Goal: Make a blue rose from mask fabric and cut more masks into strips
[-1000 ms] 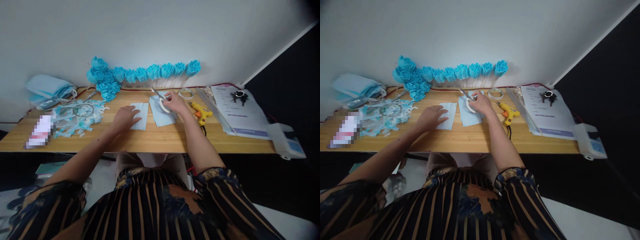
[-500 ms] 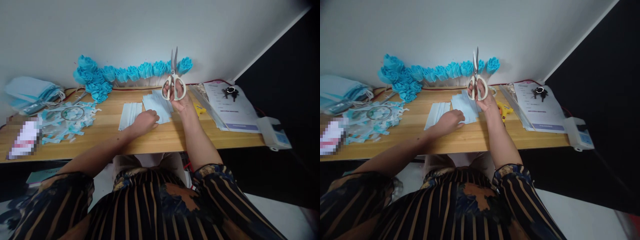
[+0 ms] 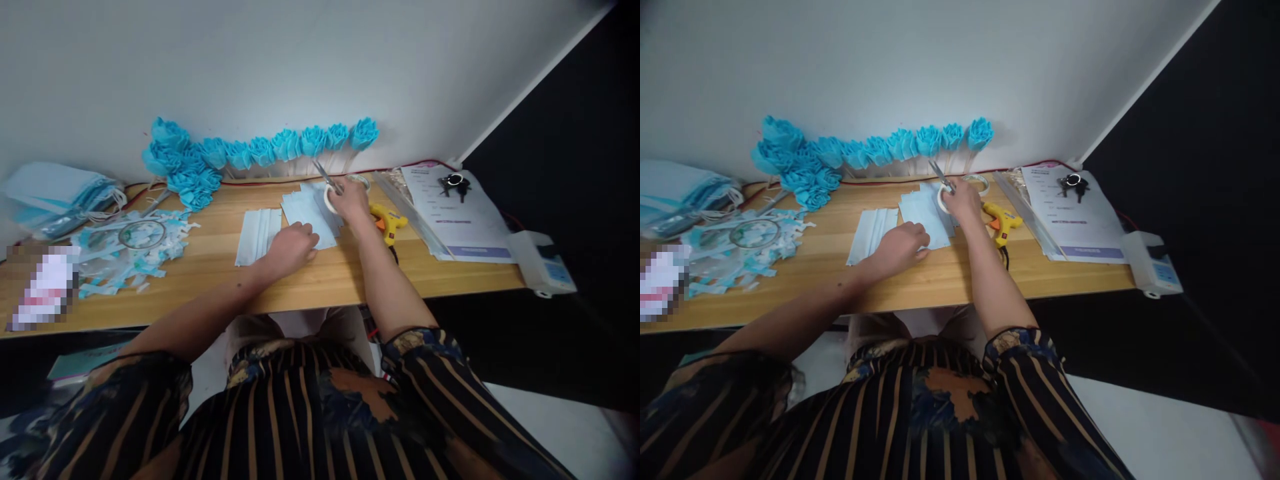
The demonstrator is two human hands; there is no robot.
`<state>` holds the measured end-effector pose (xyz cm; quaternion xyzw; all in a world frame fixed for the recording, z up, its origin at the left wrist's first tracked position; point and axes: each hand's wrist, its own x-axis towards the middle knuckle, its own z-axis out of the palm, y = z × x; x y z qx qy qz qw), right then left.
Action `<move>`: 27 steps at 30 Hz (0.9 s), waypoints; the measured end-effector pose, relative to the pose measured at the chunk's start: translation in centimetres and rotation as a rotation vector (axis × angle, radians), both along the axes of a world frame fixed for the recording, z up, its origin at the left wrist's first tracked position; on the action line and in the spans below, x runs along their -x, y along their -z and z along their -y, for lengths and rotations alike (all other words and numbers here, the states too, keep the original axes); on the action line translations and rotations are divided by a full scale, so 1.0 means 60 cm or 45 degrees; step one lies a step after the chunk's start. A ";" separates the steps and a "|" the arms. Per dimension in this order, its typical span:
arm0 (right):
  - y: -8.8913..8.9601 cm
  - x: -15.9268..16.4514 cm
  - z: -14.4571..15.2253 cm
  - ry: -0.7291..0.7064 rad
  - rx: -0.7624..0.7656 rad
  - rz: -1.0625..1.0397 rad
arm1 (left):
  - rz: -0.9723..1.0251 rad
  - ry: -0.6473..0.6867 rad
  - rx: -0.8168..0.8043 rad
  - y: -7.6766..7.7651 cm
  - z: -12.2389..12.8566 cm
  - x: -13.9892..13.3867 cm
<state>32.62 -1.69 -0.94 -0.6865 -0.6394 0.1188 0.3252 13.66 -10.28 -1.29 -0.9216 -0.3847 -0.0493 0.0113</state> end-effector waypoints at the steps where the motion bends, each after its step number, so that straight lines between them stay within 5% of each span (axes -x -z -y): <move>1: 0.000 0.001 0.004 0.000 0.048 0.141 | -0.019 0.002 -0.011 0.000 0.002 -0.003; 5: -0.004 0.008 0.019 -0.050 0.190 0.416 | 0.104 -0.073 0.024 0.002 -0.002 -0.001; 14: -0.021 0.021 0.028 -0.003 0.272 0.460 | 1.515 -0.594 0.693 0.001 -0.044 0.051; 17: -0.024 0.022 0.031 0.021 0.313 0.463 | 1.769 -0.611 0.769 -0.008 -0.047 0.055; 23: -0.016 0.030 0.029 0.060 0.078 0.359 | 1.718 -0.509 0.612 -0.014 -0.048 0.062; 27: -0.002 0.050 0.024 -0.260 0.307 -0.576 | 1.293 -0.279 0.182 -0.010 -0.032 0.063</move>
